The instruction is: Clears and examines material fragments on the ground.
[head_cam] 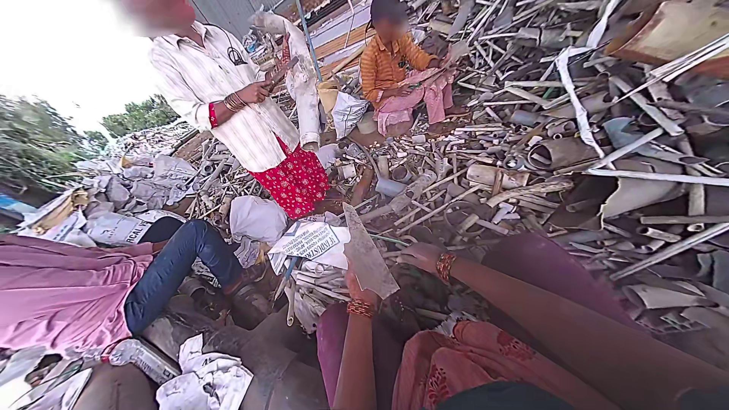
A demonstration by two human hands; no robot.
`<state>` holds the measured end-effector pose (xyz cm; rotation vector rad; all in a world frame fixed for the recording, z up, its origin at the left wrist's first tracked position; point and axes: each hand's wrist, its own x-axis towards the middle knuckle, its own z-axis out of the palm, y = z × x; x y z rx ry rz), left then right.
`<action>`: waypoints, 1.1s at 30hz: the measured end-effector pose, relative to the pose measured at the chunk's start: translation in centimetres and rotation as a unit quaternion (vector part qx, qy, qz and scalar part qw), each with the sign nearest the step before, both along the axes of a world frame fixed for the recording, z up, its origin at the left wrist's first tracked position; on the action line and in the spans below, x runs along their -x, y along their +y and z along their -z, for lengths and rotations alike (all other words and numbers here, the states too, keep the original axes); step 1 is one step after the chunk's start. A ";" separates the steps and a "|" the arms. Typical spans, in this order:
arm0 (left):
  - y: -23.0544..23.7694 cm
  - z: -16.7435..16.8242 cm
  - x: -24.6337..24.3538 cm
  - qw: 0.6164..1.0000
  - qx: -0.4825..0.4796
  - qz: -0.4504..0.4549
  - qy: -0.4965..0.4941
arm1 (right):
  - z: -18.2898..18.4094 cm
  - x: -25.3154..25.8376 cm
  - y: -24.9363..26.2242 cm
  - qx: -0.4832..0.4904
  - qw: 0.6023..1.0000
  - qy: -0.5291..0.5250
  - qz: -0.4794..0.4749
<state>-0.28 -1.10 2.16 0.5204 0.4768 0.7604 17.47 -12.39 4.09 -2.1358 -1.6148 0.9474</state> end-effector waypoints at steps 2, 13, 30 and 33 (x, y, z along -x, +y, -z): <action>0.2 0.4 -0.1 1.000 -0.005 0.003 0.006 | 0.3 0.4 0.3 0.013 1.000 0.000 -0.010; 0.9 0.8 -0.1 1.000 0.003 -0.007 0.011 | 0.0 0.8 0.0 -0.083 0.989 0.123 0.020; 1.6 0.6 0.4 0.998 0.019 -0.052 0.029 | 0.8 1.1 0.2 -0.032 0.989 0.139 -0.041; 1.9 1.7 0.4 0.998 0.013 -0.053 0.038 | -0.8 1.1 0.2 -0.010 0.991 0.135 -0.008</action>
